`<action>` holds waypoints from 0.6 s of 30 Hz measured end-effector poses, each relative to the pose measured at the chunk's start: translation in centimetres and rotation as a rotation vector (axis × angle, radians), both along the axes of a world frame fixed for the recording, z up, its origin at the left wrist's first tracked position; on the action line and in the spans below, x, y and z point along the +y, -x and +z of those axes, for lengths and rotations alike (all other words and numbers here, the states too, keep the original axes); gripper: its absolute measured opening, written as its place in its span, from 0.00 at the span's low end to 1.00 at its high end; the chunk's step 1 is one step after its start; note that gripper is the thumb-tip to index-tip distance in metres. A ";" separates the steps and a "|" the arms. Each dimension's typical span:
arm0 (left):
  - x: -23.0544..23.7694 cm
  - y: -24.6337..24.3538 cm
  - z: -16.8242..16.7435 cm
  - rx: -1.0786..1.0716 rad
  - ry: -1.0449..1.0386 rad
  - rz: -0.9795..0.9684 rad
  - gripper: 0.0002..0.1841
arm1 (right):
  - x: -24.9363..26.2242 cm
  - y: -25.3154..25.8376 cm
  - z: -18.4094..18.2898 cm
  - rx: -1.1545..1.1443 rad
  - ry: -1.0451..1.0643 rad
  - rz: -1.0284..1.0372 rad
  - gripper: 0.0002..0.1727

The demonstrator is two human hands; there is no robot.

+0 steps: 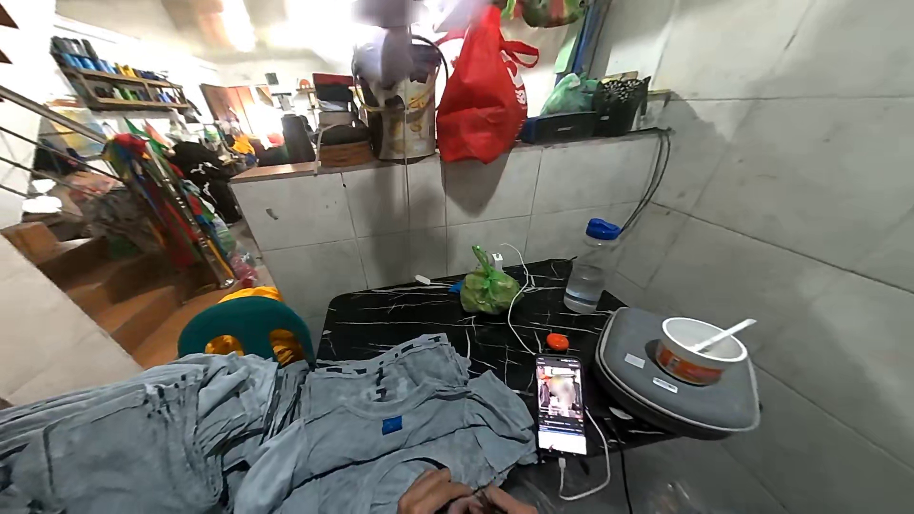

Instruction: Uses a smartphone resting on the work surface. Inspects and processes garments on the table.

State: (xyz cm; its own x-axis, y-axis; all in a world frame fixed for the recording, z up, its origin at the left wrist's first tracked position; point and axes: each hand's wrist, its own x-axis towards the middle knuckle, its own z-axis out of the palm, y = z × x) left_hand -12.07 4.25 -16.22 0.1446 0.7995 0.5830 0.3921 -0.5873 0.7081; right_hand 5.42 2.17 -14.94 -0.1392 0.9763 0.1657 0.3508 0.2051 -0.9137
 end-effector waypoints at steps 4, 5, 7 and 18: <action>-0.2 0.3 0.4 -0.128 0.107 0.037 0.02 | 0.1 -1.0 0.8 -0.237 -0.067 -0.034 0.26; -0.2 0.4 0.5 -0.169 0.137 0.045 0.01 | 0.1 -1.1 1.0 -0.265 -0.096 -0.032 0.27; -0.2 0.5 0.7 -0.215 0.174 0.040 0.02 | 0.1 -1.1 1.2 -0.318 -0.164 -0.028 0.25; -0.6 0.6 1.1 -0.318 0.246 -0.046 0.02 | 0.2 0.9 1.3 -0.470 -0.240 -0.064 0.20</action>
State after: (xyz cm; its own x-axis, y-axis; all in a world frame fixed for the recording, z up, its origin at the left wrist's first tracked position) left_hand -12.63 3.67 -15.14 0.0267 0.9177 0.3964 0.1082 -0.3968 0.9115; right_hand 4.53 2.39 -13.69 -0.1936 0.9275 0.3198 0.7299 0.3540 -0.5847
